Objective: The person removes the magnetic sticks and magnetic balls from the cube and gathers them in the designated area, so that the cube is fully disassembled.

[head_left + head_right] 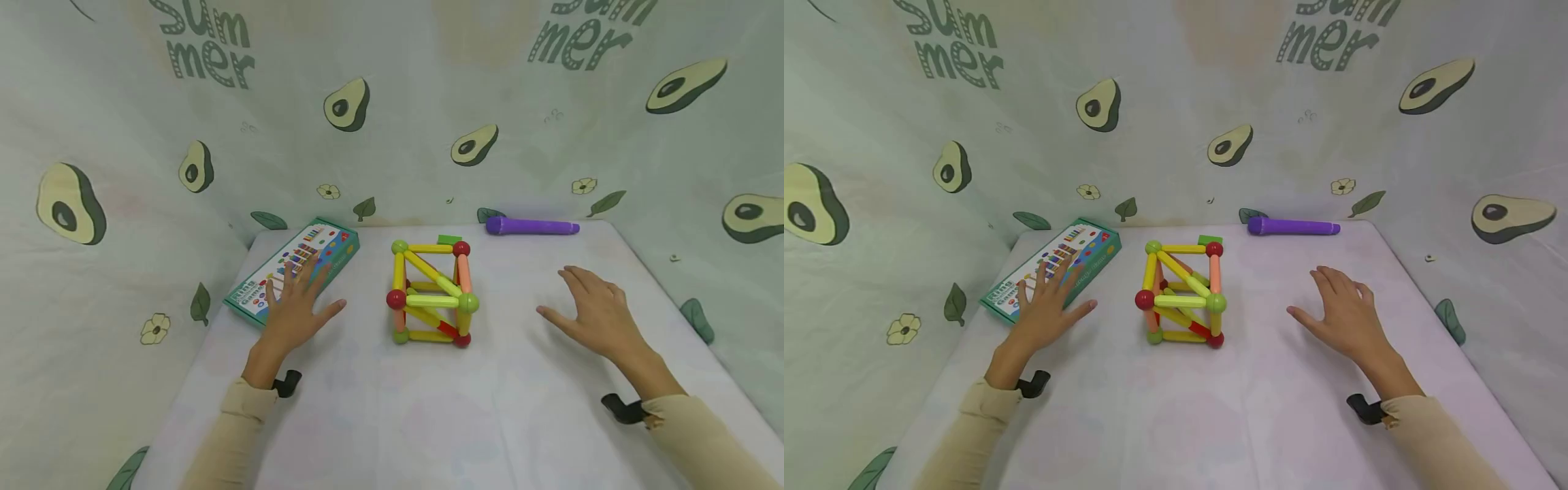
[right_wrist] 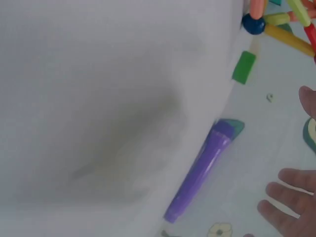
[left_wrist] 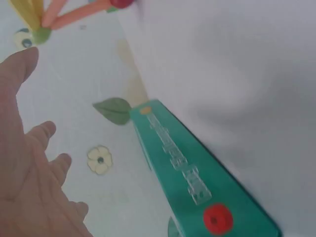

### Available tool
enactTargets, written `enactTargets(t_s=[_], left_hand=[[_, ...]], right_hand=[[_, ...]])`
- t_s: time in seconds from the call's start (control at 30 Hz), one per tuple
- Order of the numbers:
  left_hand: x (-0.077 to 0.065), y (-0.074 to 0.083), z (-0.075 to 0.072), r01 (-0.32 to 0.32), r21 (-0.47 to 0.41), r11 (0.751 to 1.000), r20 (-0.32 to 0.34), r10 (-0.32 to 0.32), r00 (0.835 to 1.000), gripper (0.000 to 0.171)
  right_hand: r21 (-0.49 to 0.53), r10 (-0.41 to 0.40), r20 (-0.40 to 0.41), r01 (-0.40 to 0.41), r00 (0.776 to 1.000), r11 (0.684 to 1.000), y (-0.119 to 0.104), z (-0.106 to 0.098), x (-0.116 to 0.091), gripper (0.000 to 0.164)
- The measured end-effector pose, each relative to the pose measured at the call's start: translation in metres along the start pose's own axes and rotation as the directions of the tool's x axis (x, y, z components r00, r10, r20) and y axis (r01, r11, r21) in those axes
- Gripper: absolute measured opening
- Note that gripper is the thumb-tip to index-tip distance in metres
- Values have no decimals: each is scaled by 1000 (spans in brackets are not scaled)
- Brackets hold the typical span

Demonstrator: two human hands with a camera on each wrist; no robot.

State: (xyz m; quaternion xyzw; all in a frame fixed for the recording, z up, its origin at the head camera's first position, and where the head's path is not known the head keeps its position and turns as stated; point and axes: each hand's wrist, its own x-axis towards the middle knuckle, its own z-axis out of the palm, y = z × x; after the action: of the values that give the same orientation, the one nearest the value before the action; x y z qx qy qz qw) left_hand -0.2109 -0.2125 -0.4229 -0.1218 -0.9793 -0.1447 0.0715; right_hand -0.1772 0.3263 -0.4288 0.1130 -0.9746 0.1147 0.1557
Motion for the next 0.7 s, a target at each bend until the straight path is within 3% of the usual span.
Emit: enactTargets(t_s=[0.17, 0.3, 0.4, 0.53, 0.7], left_hand=[[3, 21, 4, -63, -191, 980, -78, 49, 996, 78], [2, 38, 8, -105, -382, 918, -87, 78, 993, 71], [-1, 54, 7, -149, -470, 870, -116, 107, 987, 68], [-1, 85, -3, -249, -490, 835, -188, 178, 966, 66], [12, 121, -11, -405, -419, 812, -228, 338, 913, 62]], right_hand=[[95, -18, -36, 22, 999, 995, -29, -3, 5, 78], [187, -10, -43, 18, 999, 982, -51, -5, 6, 71], [254, -28, -61, 43, 998, 966, -67, -5, 6, 67], [322, -71, -90, 96, 993, 942, -87, -3, 8, 62], [354, -84, -125, 124, 989, 927, -105, -1, 9, 61]])
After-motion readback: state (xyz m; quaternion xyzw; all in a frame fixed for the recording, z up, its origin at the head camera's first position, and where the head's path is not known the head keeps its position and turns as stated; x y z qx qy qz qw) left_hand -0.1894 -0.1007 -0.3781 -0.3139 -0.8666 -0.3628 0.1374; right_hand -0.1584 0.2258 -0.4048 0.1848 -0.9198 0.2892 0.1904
